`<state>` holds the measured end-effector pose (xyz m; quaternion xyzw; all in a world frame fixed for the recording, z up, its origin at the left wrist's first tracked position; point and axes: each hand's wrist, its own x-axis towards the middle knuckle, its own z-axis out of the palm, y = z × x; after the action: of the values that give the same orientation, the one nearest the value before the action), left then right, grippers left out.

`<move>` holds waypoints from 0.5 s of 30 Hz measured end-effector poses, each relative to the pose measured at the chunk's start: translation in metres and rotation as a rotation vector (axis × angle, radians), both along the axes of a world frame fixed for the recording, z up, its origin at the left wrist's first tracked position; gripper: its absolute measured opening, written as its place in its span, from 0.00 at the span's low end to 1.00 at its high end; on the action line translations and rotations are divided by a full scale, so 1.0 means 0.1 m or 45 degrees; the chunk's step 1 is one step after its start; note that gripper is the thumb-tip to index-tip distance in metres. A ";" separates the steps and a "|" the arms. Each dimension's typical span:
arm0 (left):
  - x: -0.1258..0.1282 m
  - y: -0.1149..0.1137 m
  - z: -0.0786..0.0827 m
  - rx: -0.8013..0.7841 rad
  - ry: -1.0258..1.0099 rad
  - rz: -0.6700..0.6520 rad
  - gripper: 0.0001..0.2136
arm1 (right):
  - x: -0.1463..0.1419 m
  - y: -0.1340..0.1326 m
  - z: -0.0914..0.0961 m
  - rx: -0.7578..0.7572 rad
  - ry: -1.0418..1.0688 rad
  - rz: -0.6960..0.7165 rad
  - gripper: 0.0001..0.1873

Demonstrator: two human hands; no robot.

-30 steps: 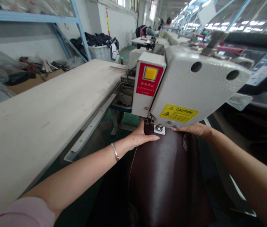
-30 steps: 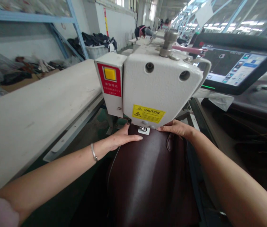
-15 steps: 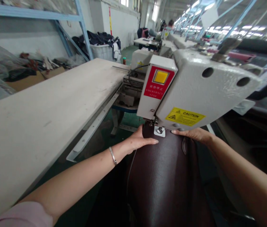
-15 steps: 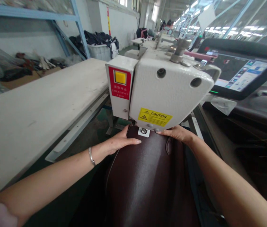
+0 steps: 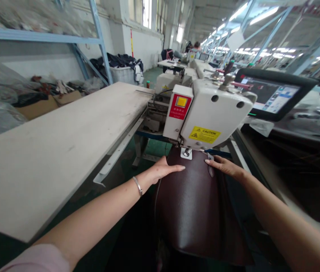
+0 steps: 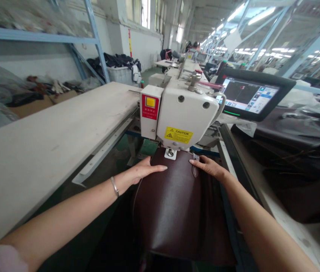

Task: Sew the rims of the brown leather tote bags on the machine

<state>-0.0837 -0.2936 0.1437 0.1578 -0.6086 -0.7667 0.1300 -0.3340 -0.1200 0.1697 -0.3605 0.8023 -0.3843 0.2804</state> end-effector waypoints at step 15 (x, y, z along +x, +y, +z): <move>0.96 0.65 -0.06 -0.133 -0.100 -0.030 0.20 | 0.87 0.69 -0.40 -0.077 -0.010 0.119 0.41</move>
<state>0.0125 -0.2282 0.1376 0.1736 -0.6542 -0.7286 0.1050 -0.2468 -0.0510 0.1296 -0.4043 0.7716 -0.3963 0.2900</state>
